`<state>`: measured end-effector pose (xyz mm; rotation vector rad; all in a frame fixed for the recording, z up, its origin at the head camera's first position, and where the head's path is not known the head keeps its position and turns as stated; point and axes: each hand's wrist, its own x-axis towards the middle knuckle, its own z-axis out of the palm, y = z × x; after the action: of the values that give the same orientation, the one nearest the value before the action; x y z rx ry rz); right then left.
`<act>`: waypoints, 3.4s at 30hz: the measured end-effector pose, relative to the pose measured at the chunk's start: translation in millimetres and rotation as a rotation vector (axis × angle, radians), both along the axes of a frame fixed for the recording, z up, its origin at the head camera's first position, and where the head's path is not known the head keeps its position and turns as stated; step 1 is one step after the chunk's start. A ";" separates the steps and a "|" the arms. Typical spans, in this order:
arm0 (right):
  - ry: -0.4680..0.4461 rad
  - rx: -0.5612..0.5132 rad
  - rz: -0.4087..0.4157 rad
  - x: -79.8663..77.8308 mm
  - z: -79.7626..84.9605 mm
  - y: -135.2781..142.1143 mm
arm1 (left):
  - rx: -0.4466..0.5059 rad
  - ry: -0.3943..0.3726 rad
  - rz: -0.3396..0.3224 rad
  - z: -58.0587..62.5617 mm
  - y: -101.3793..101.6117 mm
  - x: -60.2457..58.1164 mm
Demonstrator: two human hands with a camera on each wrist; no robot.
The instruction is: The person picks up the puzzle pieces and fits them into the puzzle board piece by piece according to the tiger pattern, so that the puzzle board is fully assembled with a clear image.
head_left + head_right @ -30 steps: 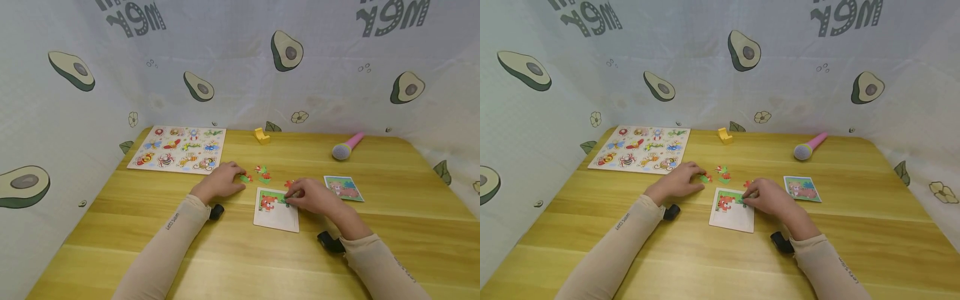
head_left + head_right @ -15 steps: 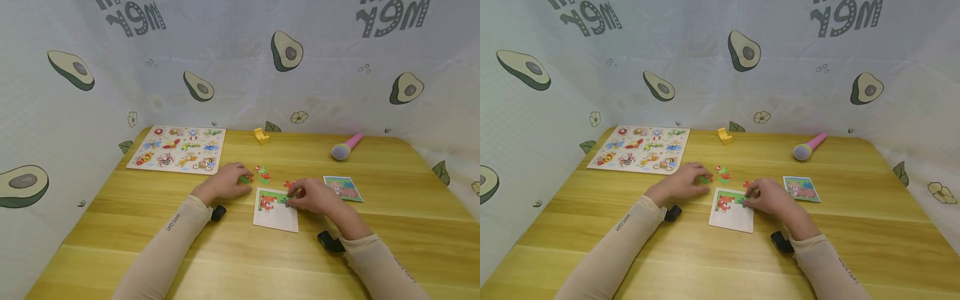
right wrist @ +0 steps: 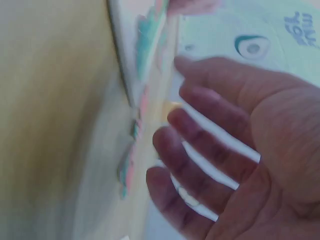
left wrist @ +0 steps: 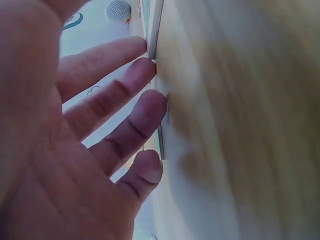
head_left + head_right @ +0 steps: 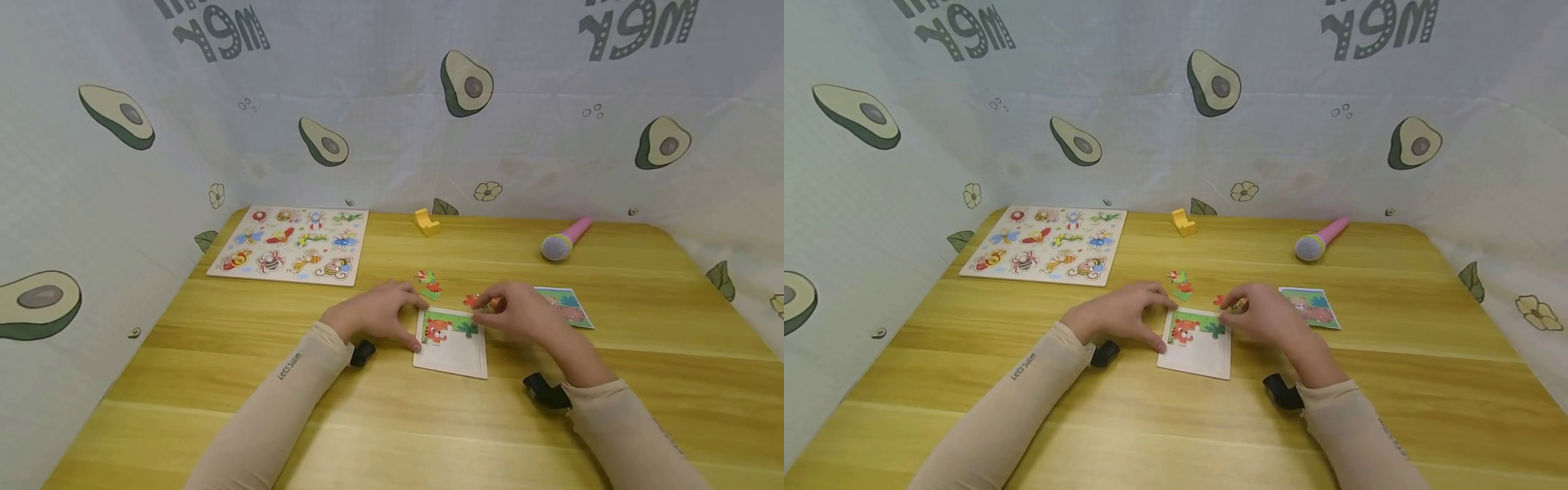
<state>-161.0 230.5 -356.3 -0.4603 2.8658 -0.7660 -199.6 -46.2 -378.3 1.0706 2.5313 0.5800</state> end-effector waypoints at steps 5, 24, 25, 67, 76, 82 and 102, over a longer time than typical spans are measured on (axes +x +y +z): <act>-0.007 -0.005 -0.061 -4.6 3.5 17.9 | 0.028 -0.042 -0.001 -1.2 0.4 0.2; 0.069 0.100 -0.060 -9.8 -19.0 21.9 | 0.021 -0.066 0.011 0.7 1.1 1.8; 0.069 0.104 -0.065 -9.4 -19.4 21.3 | 0.021 -0.067 0.010 1.1 1.2 1.8; 0.108 -0.130 -0.110 -6.4 -18.3 3.2 | 0.024 -0.071 0.009 -2.4 1.4 2.3; 0.068 -0.178 -0.090 -7.2 -11.9 1.9 | 0.031 -0.062 0.006 -0.8 0.7 1.4; 0.032 -0.227 -0.036 -6.1 -6.1 -0.6 | 0.028 -0.069 0.015 -3.1 0.6 0.9; -0.106 -0.206 0.220 -1.9 -6.1 -14.0 | 0.013 -0.072 0.021 -2.2 1.5 -0.7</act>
<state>-162.9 216.4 -362.4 -0.7238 2.5944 -1.0145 -200.3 -44.7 -380.5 1.0095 2.4829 0.6299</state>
